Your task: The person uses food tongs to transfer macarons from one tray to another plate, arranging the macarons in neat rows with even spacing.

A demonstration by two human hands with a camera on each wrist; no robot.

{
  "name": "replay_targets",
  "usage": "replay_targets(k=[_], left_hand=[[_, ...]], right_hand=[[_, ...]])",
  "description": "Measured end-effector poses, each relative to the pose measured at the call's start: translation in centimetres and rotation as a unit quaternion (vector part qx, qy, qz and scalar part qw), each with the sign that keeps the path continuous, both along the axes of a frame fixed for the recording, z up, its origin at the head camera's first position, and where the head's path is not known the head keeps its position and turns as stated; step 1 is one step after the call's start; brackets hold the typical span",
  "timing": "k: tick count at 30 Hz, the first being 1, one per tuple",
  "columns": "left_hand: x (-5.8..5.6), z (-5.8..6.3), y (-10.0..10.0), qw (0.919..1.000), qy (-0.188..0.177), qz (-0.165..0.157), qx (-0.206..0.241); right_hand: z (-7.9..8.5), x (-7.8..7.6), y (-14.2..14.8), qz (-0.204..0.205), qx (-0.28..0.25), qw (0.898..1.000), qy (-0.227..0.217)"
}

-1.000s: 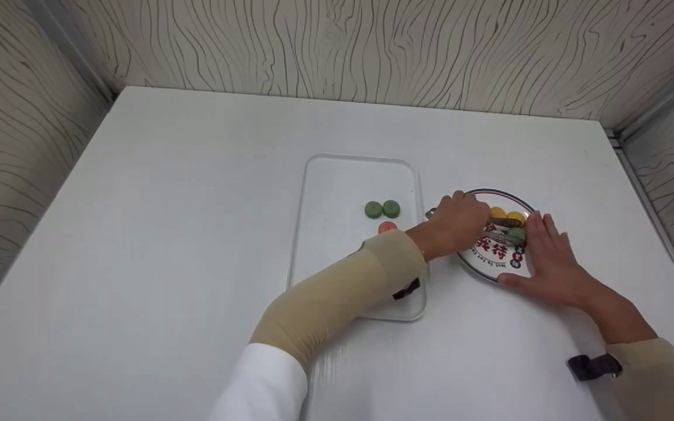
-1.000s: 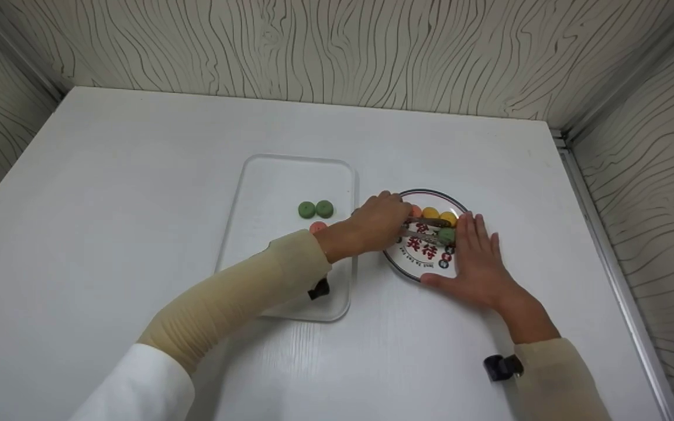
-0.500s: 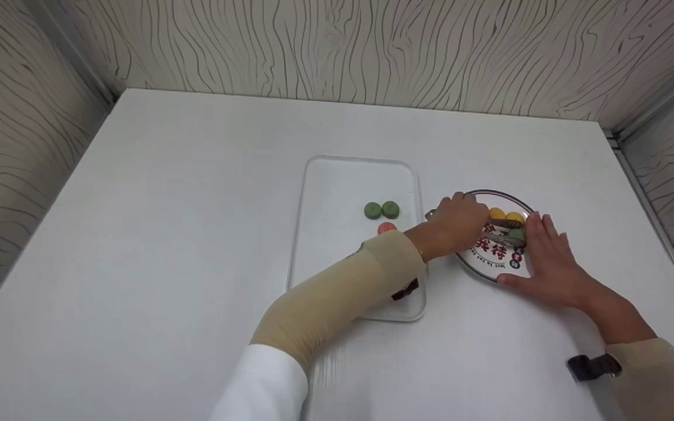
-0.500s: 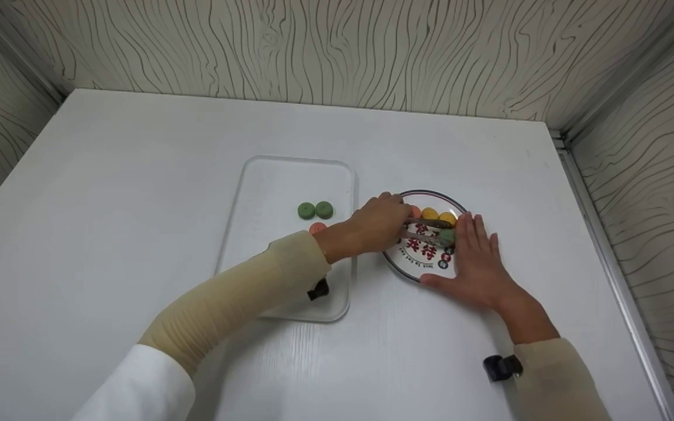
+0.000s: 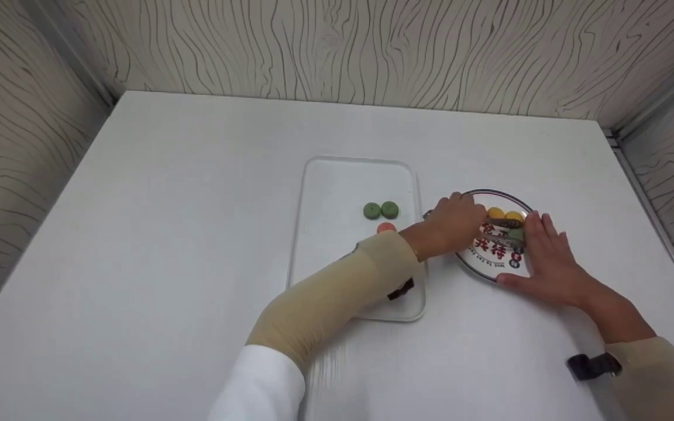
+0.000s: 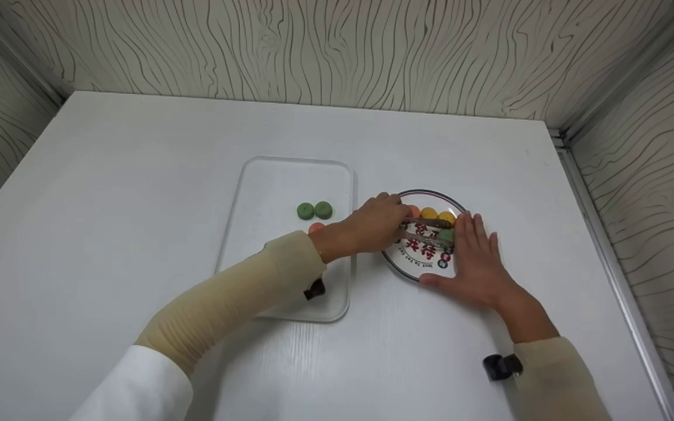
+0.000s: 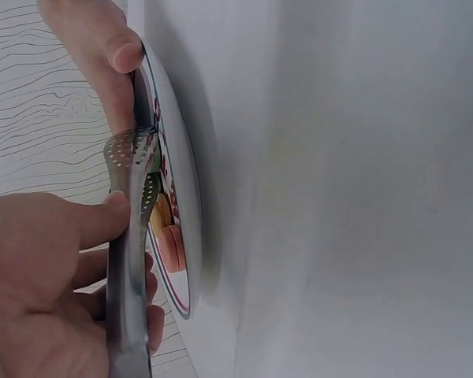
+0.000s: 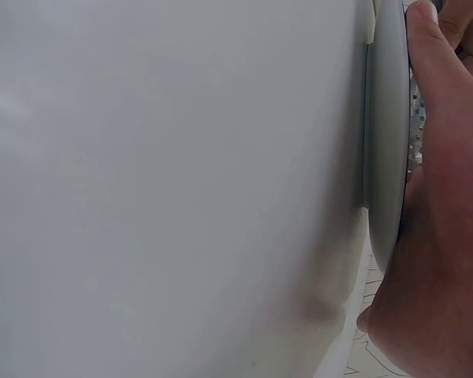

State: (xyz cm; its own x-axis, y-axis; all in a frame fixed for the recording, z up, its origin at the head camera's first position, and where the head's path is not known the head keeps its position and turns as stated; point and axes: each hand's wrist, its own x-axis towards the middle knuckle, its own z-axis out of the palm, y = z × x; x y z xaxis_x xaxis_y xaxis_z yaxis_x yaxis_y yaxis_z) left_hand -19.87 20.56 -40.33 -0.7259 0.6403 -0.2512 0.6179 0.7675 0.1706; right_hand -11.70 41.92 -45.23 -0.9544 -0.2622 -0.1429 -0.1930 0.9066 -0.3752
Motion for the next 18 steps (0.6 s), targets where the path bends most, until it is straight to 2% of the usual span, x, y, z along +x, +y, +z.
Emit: replay_targets(k=[6, 10, 18], left_hand=[[-0.2, 0.3, -0.5, 0.9999, -0.006, -0.001, 0.012], [-0.3, 0.6, -1.0, 0.9999, 0.006, -0.009, 0.011], [-0.8, 1.9, -2.6, 0.9987, 0.006, -0.01, 0.049]], right_hand=[[0.1, -0.1, 0.0, -0.001, 0.0, 1.0, -0.004], [0.1, -0.1, -0.1, -0.003, 0.001, 1.0, -0.008], [0.1, -0.1, -0.2, -0.007, 0.007, 1.0, -0.016]])
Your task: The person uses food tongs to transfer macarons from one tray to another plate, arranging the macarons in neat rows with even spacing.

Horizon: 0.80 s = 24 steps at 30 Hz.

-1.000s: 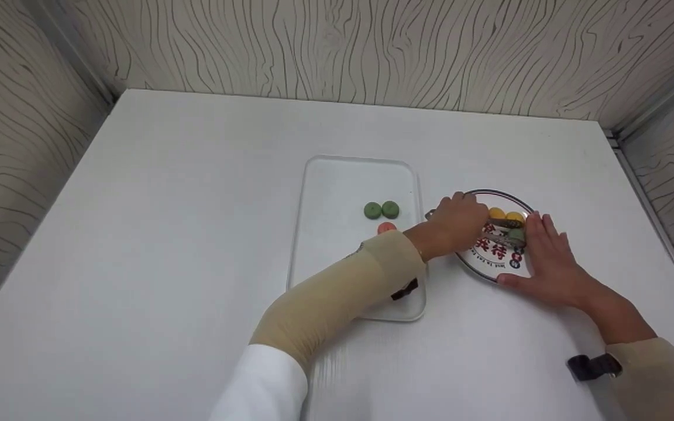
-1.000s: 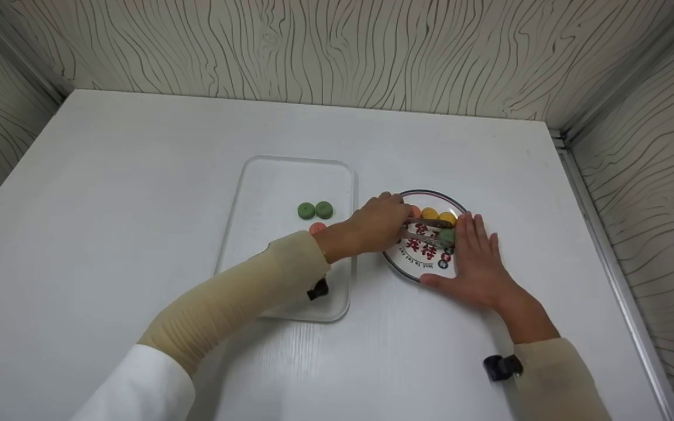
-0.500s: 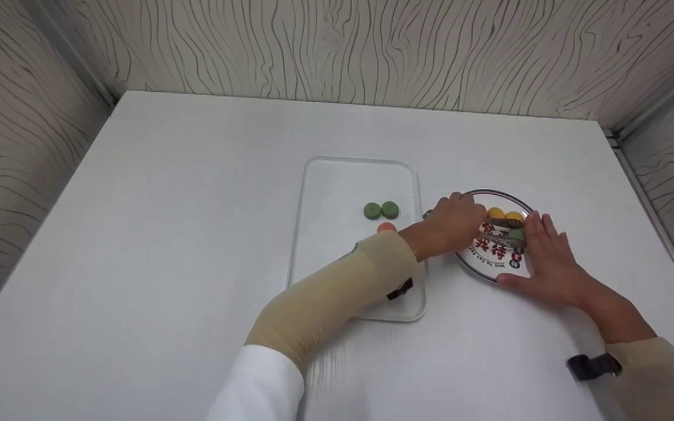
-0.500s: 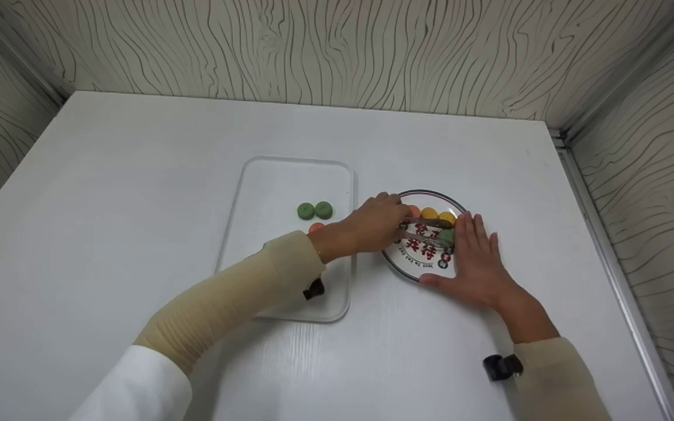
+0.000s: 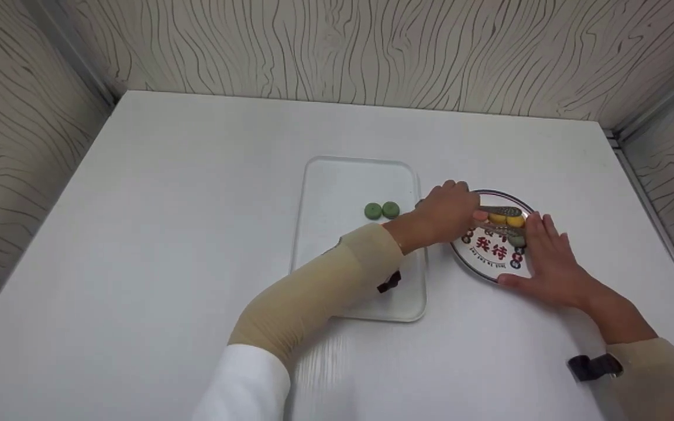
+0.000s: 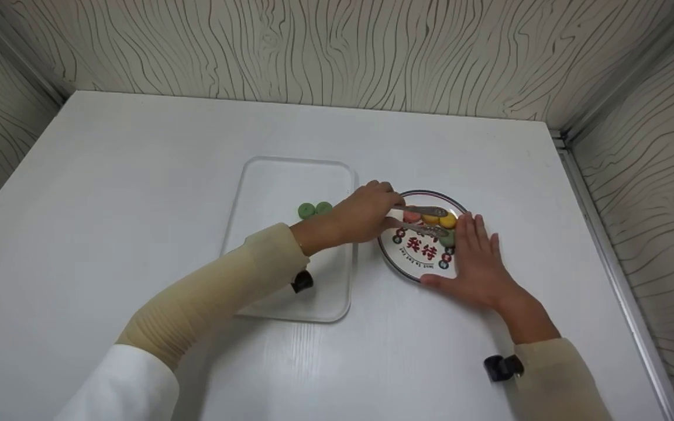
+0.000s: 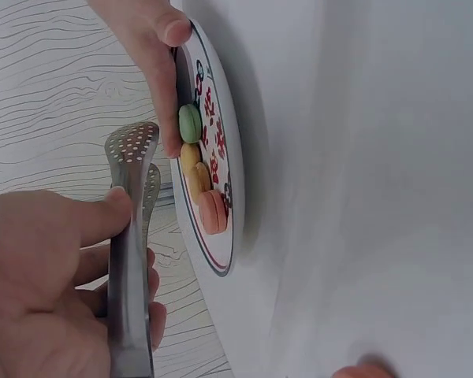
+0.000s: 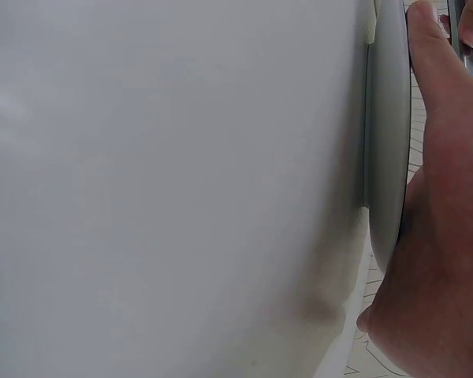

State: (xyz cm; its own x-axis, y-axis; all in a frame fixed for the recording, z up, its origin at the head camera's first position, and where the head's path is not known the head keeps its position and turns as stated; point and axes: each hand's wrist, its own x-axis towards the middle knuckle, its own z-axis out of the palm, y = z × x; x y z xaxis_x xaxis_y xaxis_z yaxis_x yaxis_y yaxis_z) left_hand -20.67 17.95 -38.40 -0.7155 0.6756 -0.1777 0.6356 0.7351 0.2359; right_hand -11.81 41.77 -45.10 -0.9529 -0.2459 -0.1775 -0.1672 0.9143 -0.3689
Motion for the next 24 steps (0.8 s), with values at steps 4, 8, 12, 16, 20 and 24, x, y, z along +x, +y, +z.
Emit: replay_targets(k=[4, 8, 12, 16, 20, 24], left_hand=[[-0.2, 0.6, -0.6, 1.0, 0.004, 0.005, -0.003], [-0.3, 1.0, -1.0, 0.9998, -0.009, 0.017, 0.0], [-0.2, 1.3, -1.4, 0.9991, -0.024, 0.03, 0.02], [-0.2, 1.5, -2.1, 0.9986, -0.025, 0.036, 0.031], [-0.3, 1.5, -3.0, 0.9983, -0.019, 0.035, 0.044], [-0.4, 1.6, -4.0, 0.9975, -0.015, 0.032, 0.06]], right_hand=[[0.1, -0.1, 0.0, -0.002, 0.006, 1.0, -0.006], [0.1, -0.1, -0.1, -0.002, 0.009, 1.0, -0.009], [0.1, 0.0, -0.1, -0.002, 0.008, 1.0, -0.008], [0.1, 0.0, -0.1, -0.002, 0.007, 1.0, -0.006], [0.1, -0.1, -0.1, -0.002, 0.008, 1.0, -0.004], [0.1, -0.1, -0.1, -0.003, 0.008, 1.0, -0.006]])
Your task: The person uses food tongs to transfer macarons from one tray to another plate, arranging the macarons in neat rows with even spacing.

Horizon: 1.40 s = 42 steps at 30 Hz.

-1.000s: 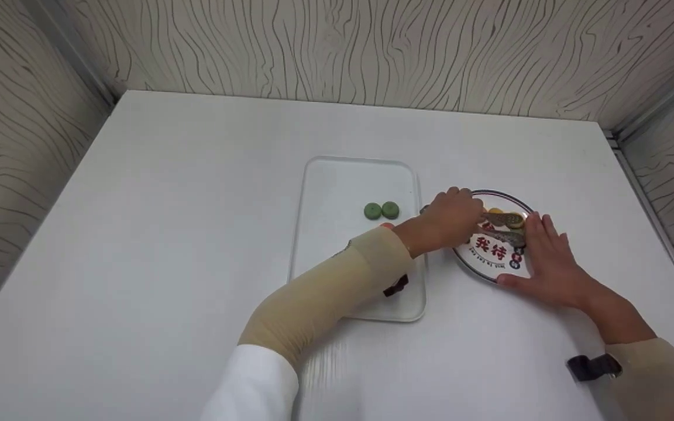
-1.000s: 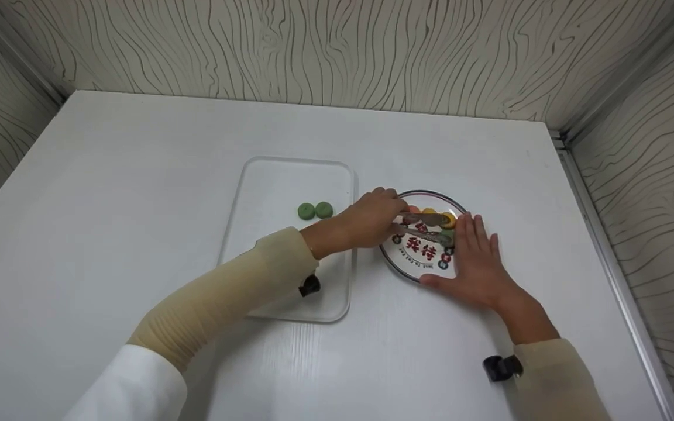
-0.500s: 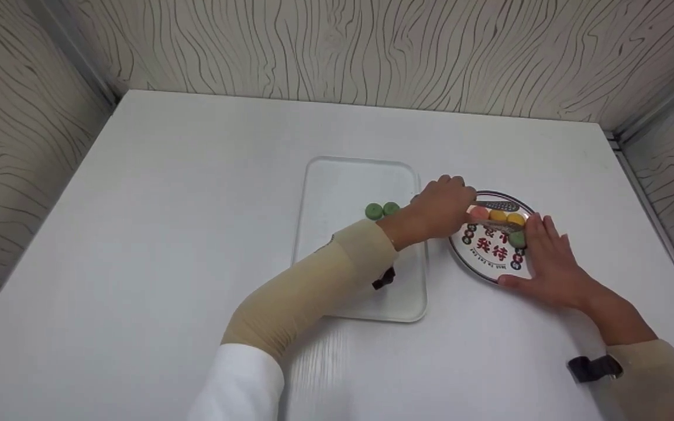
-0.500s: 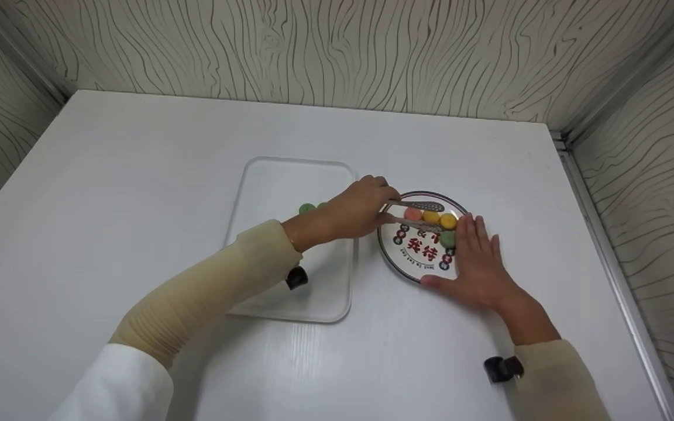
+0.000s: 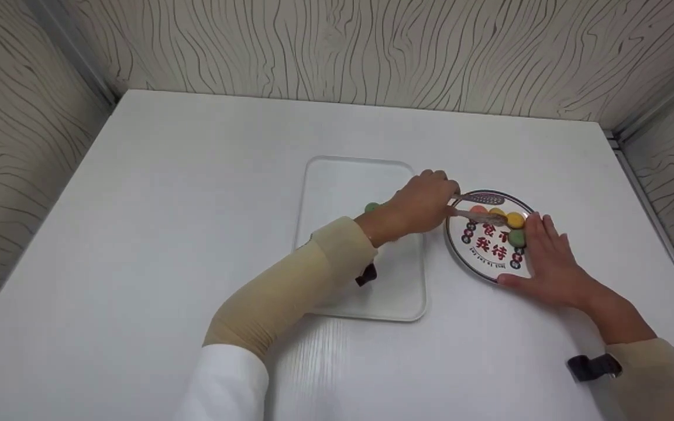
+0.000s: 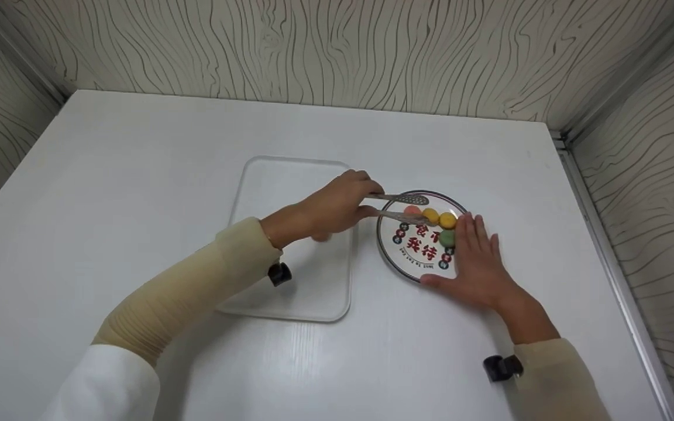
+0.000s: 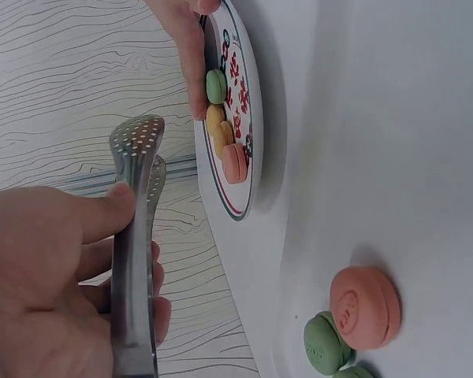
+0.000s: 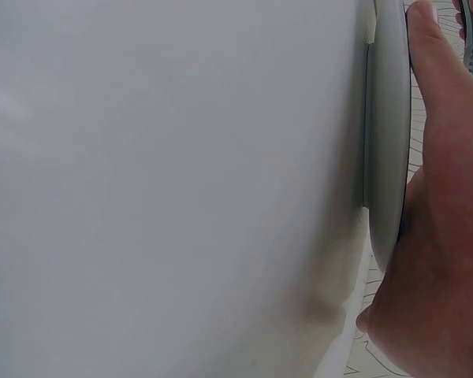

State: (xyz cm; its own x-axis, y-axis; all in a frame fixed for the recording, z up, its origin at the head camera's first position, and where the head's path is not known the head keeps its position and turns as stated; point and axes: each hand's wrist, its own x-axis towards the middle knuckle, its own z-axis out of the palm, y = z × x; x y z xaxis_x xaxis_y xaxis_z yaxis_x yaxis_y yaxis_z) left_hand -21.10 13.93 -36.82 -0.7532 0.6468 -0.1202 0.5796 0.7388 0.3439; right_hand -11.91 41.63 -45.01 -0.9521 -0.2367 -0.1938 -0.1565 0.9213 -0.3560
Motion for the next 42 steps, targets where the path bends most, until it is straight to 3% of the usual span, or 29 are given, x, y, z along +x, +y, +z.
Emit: replay_targets(k=[9, 21, 26, 32, 42], left_hand=[[-0.2, 0.0, -1.9, 0.9994, 0.008, -0.019, 0.03], [-0.4, 0.1, -4.3, 0.9984, -0.009, -0.008, 0.055], [-0.8, -0.4, -6.1, 0.9964, -0.01, 0.001, 0.084], [-1.2, -0.7, -8.2, 0.9924, -0.036, 0.019, 0.116], [-1.0, -0.6, -10.4, 0.9915, -0.041, 0.032, 0.119]], right_hand=[[0.1, 0.0, -0.1, -0.001, 0.003, 1.0, -0.001], [-0.2, 0.1, 0.1, 0.0, 0.0, 1.0, 0.0], [-0.1, 0.1, 0.2, 0.006, -0.006, 1.0, 0.007], [-0.1, 0.1, 0.1, 0.005, -0.009, 1.0, 0.004], [0.0, 0.1, 0.1, 0.004, -0.007, 1.0, 0.004]])
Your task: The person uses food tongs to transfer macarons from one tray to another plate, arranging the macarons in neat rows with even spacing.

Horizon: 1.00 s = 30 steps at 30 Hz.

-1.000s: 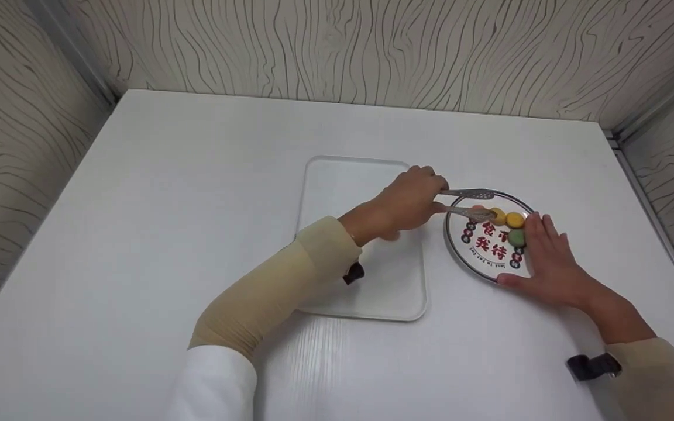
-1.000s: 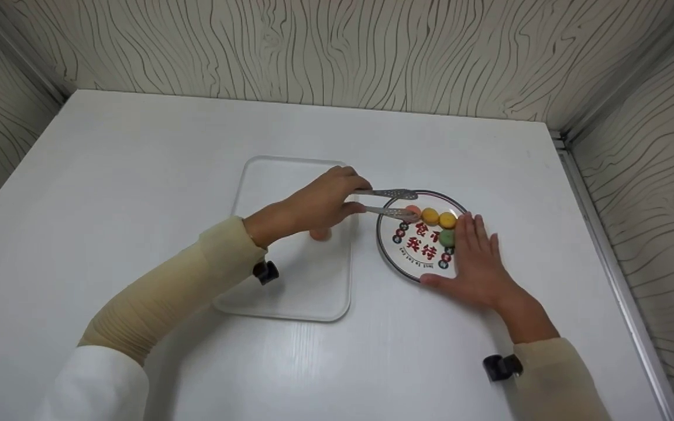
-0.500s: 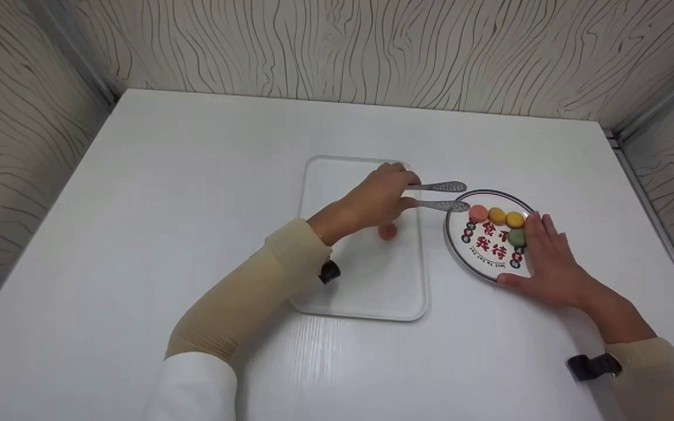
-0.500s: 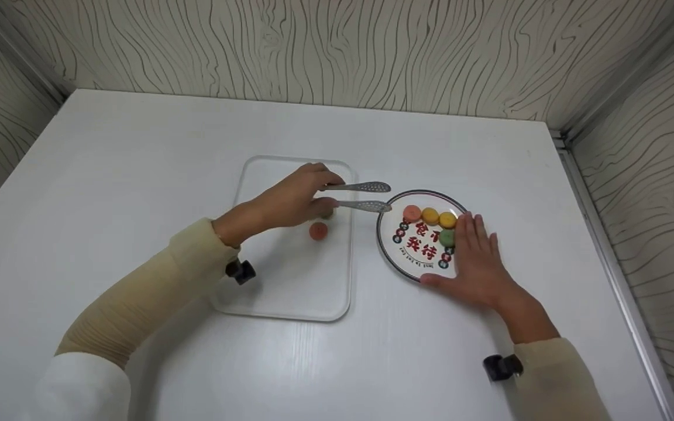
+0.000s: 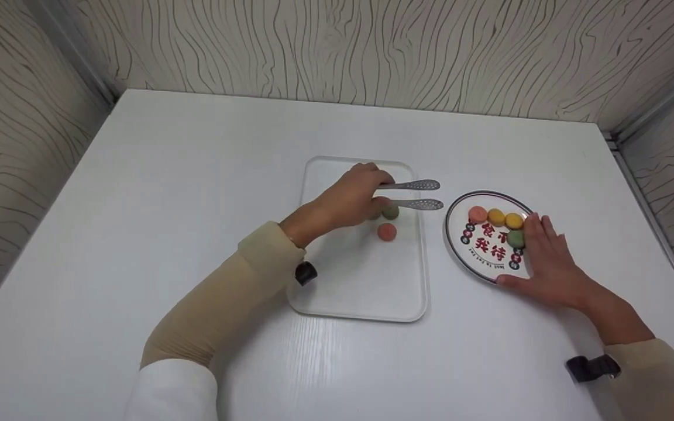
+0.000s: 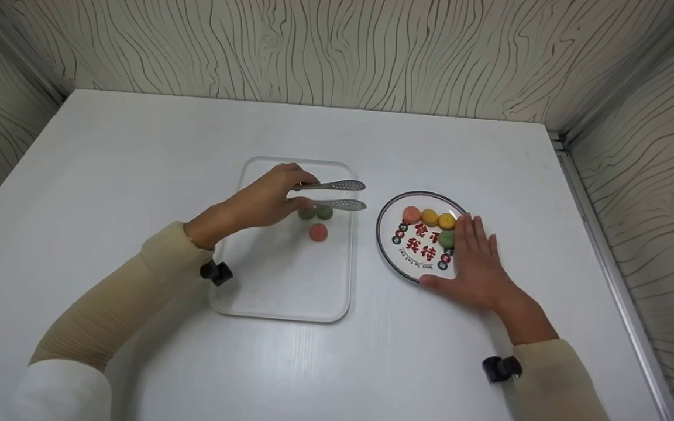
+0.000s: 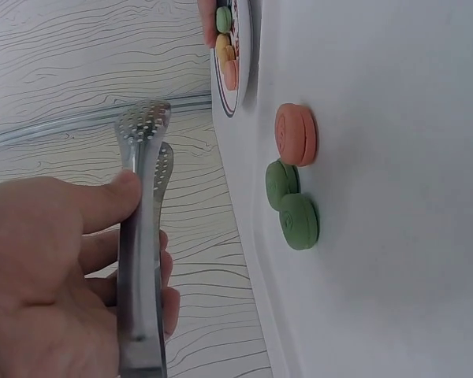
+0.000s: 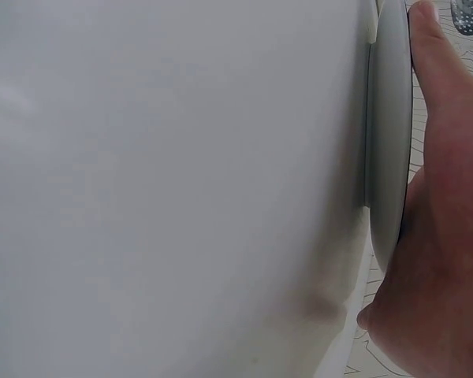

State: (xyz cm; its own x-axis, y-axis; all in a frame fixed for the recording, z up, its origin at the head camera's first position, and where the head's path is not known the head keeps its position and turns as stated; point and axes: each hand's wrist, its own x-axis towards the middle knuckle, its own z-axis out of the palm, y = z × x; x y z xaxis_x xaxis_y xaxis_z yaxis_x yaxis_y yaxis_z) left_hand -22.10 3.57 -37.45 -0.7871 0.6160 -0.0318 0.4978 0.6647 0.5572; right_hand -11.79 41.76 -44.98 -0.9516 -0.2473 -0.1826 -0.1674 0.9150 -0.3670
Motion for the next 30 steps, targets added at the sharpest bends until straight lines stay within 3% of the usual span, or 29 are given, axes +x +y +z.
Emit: replay_targets(k=[30], left_hand=[[1.1, -1.6, -5.0, 0.9999, -0.01, -0.01, 0.006]], right_hand=[[0.2, 0.2, -0.1, 0.0, -0.001, 1.0, -0.004]])
